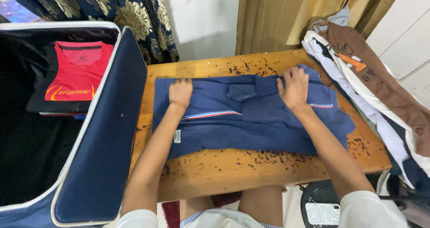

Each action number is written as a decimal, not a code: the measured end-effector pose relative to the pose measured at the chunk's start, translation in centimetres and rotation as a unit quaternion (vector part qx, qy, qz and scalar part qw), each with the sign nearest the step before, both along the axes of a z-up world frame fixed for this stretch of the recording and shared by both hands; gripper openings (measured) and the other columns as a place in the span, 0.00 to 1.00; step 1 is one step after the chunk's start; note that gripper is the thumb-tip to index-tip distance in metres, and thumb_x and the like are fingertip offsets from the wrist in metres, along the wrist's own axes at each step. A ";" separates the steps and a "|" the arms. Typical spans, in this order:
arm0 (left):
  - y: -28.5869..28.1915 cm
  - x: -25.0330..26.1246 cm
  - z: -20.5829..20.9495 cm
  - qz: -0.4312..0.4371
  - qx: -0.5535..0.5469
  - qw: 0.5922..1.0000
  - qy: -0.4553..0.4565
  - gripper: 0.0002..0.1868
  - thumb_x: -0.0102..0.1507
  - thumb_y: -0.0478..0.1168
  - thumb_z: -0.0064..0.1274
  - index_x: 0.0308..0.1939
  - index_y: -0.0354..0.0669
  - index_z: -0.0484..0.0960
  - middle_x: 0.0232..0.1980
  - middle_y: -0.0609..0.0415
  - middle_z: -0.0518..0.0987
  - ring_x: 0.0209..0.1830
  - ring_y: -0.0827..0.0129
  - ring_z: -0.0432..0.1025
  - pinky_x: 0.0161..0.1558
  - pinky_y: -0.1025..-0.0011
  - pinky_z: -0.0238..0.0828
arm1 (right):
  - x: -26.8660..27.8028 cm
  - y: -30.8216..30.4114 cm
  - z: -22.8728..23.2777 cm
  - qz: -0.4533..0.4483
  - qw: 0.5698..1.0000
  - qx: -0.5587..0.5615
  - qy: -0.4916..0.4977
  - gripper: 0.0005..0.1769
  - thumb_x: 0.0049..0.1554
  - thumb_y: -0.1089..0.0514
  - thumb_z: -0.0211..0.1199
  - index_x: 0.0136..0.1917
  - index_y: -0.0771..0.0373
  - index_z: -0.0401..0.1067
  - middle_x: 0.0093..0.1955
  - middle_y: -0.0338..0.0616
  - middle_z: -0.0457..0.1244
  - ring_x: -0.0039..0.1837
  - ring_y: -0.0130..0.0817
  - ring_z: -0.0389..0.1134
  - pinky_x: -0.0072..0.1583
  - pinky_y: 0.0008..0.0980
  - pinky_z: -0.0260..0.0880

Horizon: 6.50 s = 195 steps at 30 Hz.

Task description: The person folds a red Spiderman t-shirt and places it into an open blue suitcase. They then unfold a blue polo shirt on the table, smooth it out, and fold it neatly by hand.

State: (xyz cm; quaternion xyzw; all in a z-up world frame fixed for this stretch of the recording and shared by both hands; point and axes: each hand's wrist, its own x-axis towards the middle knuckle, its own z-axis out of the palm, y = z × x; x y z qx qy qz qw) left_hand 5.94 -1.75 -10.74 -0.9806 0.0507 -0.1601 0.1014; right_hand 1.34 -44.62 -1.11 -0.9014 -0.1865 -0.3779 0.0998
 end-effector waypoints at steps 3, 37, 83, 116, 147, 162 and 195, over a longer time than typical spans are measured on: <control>0.5 -3.5 0.4 0.010 -0.124 0.992 0.033 0.18 0.66 0.49 0.52 0.55 0.45 0.80 0.61 0.45 0.73 0.63 0.52 0.66 0.58 0.50 0.65 | -1.0 0.5 -1.5 0.046 0.994 0.009 0.097 0.09 0.57 0.58 0.68 0.51 0.59 0.75 0.53 0.45 0.65 0.58 0.46 0.66 0.59 0.46 0.68; 2.7 3.1 3.1 0.074 -0.238 0.962 0.109 0.42 0.65 0.69 0.39 0.76 0.52 0.61 0.82 0.49 0.50 0.84 0.60 0.38 0.78 0.54 0.29 | 17.9 3.6 -9.2 -0.007 0.944 0.031 0.328 0.35 0.64 0.47 0.50 0.80 0.62 0.52 0.85 0.48 0.44 0.85 0.41 0.38 0.81 0.47 0.33; 0.4 -28.3 14.3 -0.059 -0.281 0.915 0.284 0.20 0.66 0.54 0.52 0.36 0.41 0.86 0.32 0.46 0.84 0.35 0.54 0.79 0.45 0.56 0.73 | -16.4 -8.0 1.1 0.084 0.868 0.078 0.484 0.19 0.59 0.49 0.65 0.37 0.68 0.78 0.41 0.46 0.69 0.40 0.44 0.71 0.46 0.40 0.71; -14.0 -17.1 12.1 -0.339 -0.227 0.894 0.186 0.38 0.48 0.54 0.69 0.58 0.40 0.78 0.52 0.42 0.75 0.51 0.48 0.73 0.48 0.54 0.72 | -10.6 -5.2 0.7 0.046 0.938 0.079 0.335 0.11 0.53 0.58 0.63 0.50 0.59 0.80 0.50 0.44 0.72 0.51 0.42 0.75 0.54 0.40 0.74; 0.3 23.6 -2.6 0.026 -0.549 0.830 -0.100 0.16 0.62 0.44 0.62 0.48 0.36 0.85 0.45 0.39 0.85 0.46 0.48 0.80 0.49 0.58 0.75 | 27.0 0.8 -9.5 0.152 0.766 0.528 0.334 0.14 0.64 0.64 0.57 0.63 0.62 0.71 0.57 0.42 0.70 0.61 0.29 0.70 0.64 0.31 0.70; -1.8 11.8 2.7 -0.156 -0.358 0.916 -0.087 0.12 0.63 0.42 0.57 0.47 0.40 0.85 0.52 0.46 0.81 0.54 0.48 0.74 0.56 0.54 0.70 | 20.6 1.9 -9.8 0.058 0.994 0.009 0.097 0.18 0.64 0.50 0.59 0.61 0.63 0.77 0.67 0.51 0.66 0.75 0.50 0.59 0.73 0.55 0.53; 3.3 7.9 2.1 0.073 -0.245 0.966 0.049 0.43 0.65 0.66 0.44 0.75 0.41 0.63 0.81 0.53 0.57 0.84 0.59 0.42 0.78 0.40 0.25 | 18.9 1.5 -8.0 -0.049 0.981 0.103 0.158 0.26 0.61 0.48 0.63 0.68 0.64 0.70 0.73 0.54 0.59 0.76 0.52 0.56 0.74 0.49 0.53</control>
